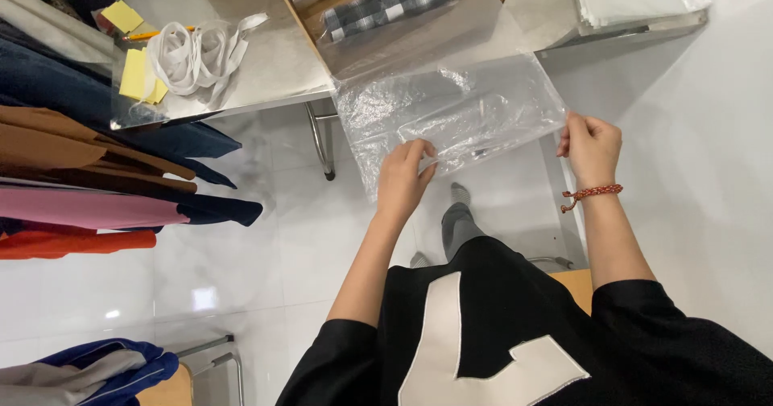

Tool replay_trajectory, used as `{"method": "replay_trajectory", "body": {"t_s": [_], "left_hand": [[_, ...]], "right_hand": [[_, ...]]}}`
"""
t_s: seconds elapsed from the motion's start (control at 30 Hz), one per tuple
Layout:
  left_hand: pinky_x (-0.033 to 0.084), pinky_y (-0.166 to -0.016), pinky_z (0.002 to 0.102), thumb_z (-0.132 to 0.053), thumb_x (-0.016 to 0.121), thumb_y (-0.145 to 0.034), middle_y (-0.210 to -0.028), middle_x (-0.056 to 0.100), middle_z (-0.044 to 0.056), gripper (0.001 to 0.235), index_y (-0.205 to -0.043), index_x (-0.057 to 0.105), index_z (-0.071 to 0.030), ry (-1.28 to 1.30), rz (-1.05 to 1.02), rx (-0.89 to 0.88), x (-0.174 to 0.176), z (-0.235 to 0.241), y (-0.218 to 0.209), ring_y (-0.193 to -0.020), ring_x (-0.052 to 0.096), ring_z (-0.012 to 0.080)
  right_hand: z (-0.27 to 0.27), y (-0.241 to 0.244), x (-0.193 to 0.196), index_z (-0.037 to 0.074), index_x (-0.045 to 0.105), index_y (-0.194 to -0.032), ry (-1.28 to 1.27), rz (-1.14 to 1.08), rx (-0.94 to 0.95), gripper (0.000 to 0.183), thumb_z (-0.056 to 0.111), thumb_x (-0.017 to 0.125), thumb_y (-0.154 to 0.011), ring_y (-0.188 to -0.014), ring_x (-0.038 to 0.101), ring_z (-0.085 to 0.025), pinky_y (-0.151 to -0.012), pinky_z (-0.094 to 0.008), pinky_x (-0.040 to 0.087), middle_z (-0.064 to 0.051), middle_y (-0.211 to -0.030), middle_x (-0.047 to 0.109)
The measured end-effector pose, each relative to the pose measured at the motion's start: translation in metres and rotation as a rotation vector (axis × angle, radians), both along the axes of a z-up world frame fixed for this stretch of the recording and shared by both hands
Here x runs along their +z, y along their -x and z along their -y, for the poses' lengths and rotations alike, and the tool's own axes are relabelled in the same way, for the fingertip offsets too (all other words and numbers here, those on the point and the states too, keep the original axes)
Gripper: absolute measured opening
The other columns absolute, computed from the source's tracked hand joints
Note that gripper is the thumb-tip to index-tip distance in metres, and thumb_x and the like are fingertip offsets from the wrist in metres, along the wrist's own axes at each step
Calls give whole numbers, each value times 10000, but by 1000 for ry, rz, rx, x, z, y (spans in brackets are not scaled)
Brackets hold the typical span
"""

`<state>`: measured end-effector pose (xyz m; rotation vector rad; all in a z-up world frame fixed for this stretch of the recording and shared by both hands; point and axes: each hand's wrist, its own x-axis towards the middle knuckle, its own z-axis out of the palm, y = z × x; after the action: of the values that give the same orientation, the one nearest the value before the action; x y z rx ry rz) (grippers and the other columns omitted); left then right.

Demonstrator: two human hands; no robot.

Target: The person places a plastic-wrapped item into a cardboard box, closes the box, and ties it with a white ribbon. They then open another box, remove a folded plaid garment from a plastic bag, and hang it on a clothing rack.

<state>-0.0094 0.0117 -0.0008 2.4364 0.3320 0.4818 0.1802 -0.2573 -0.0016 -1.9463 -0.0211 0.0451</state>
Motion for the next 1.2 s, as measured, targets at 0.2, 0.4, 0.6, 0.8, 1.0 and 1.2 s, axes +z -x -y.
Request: {"method": "replay_trajectory", "body": {"t_s": [0.2, 0.4, 0.6, 0.8, 1.0, 1.2], "left_hand": [[601, -878, 333, -28, 762, -922, -1074, 769, -50, 252, -922, 598, -219, 24, 112, 33, 52, -41, 38, -1022, 755, 199], [574, -875, 389, 128, 621, -950, -1177, 767, 19, 310, -1015, 796, -120, 9, 229, -25, 46, -68, 36, -1068, 662, 263], [574, -994, 381, 224, 500, -921, -1324, 693, 34, 568, -1316, 708, -127, 24, 354, -43, 88, -63, 30, -1195, 666, 268], [587, -1098, 464, 286, 546, -895, -1405, 672, 102, 659, -1424, 673, -86, 22, 474, -16, 139, -51, 21, -1298, 660, 307], [524, -1218, 485, 298, 497, -914, -1569, 531, 84, 763, -1568, 526, -93, -14, 477, -20, 165, -52, 20, -1446, 572, 307], [489, -1258, 515, 301, 442, -942, -1646, 399, 77, 812, -1653, 395, -87, -30, 502, -28, 162, -47, 13, -1537, 484, 317]], "right_hand": [[-4, 2, -6, 106, 648, -725, -12, -11, -23, 384, 210, 654, -1095, -521, 622, -134, -558, -246, 540, -50, -572, 544], [-20, 22, 41, 117, 549, -701, -103, -58, -40, 542, 321, 642, -1194, -532, 529, -115, -589, -246, 473, 11, -636, 514], [-22, 34, 34, 31, 624, -855, 128, 668, 178, 416, 153, 778, -1221, -773, 541, -197, -697, -338, 432, -69, -827, 592], [-97, 67, 113, 80, 727, -1257, 250, 1131, 582, 290, 121, 840, -993, -1240, 572, -338, -988, -484, 412, -97, -1241, 627], [-122, 52, 130, 107, 735, -1341, 484, 1082, 730, 509, 438, 802, -961, -1371, 604, -290, -1210, -529, 304, -107, -1394, 713], [-114, 36, 112, 185, 807, -1175, 702, 979, 715, 147, 261, 740, -1070, -1373, 677, -212, -1329, -542, 154, -20, -1245, 816]]}}
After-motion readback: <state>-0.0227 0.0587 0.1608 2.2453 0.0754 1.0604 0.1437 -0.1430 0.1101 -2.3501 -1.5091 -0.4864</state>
